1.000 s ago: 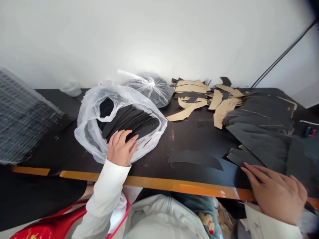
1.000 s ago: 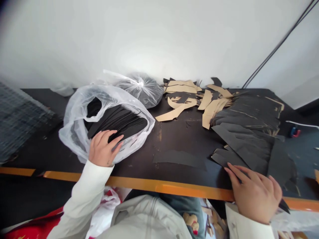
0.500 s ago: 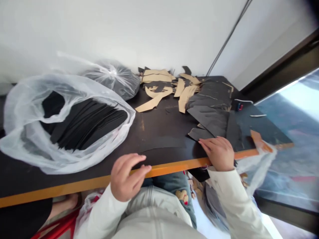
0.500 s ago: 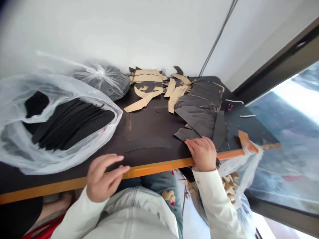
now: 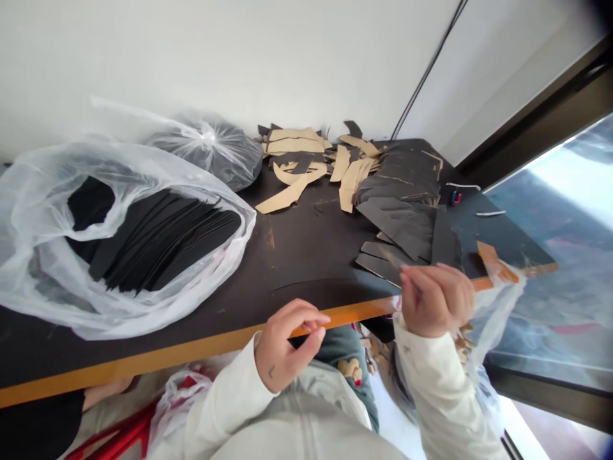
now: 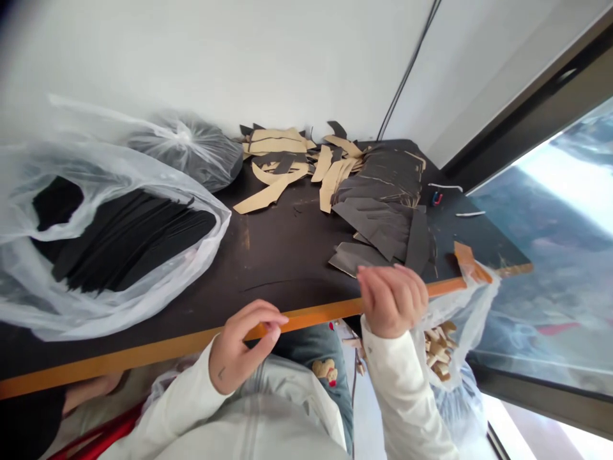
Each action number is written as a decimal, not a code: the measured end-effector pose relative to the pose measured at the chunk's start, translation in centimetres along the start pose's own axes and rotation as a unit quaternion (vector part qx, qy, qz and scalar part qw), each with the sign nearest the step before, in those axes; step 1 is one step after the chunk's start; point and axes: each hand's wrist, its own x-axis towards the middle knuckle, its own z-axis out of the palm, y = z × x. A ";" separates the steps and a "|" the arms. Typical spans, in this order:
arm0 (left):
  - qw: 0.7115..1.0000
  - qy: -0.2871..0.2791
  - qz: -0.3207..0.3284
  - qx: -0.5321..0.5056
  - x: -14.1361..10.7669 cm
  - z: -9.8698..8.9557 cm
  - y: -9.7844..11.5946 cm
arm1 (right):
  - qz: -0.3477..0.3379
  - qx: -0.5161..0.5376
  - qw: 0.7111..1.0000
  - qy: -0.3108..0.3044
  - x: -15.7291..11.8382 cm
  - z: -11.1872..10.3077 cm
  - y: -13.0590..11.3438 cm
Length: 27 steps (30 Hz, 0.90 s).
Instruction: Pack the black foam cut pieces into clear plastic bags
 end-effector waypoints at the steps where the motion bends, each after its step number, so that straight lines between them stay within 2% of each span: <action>1: 0.993 -0.005 -0.075 -0.091 0.0 0.1 -0.1 | -0.029 0.030 0.999 -0.006 0.2 -0.3 -1.1; 3: 0.946 0.007 -0.207 -0.250 0.2 0.1 -0.5 | -0.092 0.081 0.992 -0.039 0.3 -0.7 -3.2; 5: 0.901 0.040 -0.291 -0.319 0.4 -0.2 -0.8 | -0.132 0.113 0.983 -0.064 0.1 -0.7 -5.0; 7: 0.885 0.063 -0.337 -0.315 0.6 -0.7 -1.0 | -0.137 0.131 0.979 -0.070 -0.2 -0.3 -6.1; 10: 0.889 0.066 -0.353 -0.286 0.7 -1.6 -1.3 | -0.106 0.154 0.979 -0.082 -0.5 0.6 -6.7; 13: 0.906 0.069 -0.334 -0.250 0.5 -2.1 -1.5 | -0.052 0.195 0.974 -0.102 -0.3 1.0 -7.5; 17: 0.944 0.058 -0.272 -0.176 0.2 -2.0 -1.5 | 0.007 0.297 0.944 -0.143 0.2 0.7 -10.2; 21: 0.988 0.061 -0.139 -0.005 0.0 -2.0 -1.1 | 0.089 0.346 0.920 -0.161 0.3 0.5 -13.0; 24: 0.994 0.058 -0.051 0.083 -0.2 -2.1 -1.2 | 0.138 0.381 0.899 -0.168 0.4 0.6 -13.6; 27: 0.992 0.048 -0.013 0.118 -0.4 -2.2 -1.6 | 0.169 0.428 0.871 -0.175 0.7 0.5 -13.4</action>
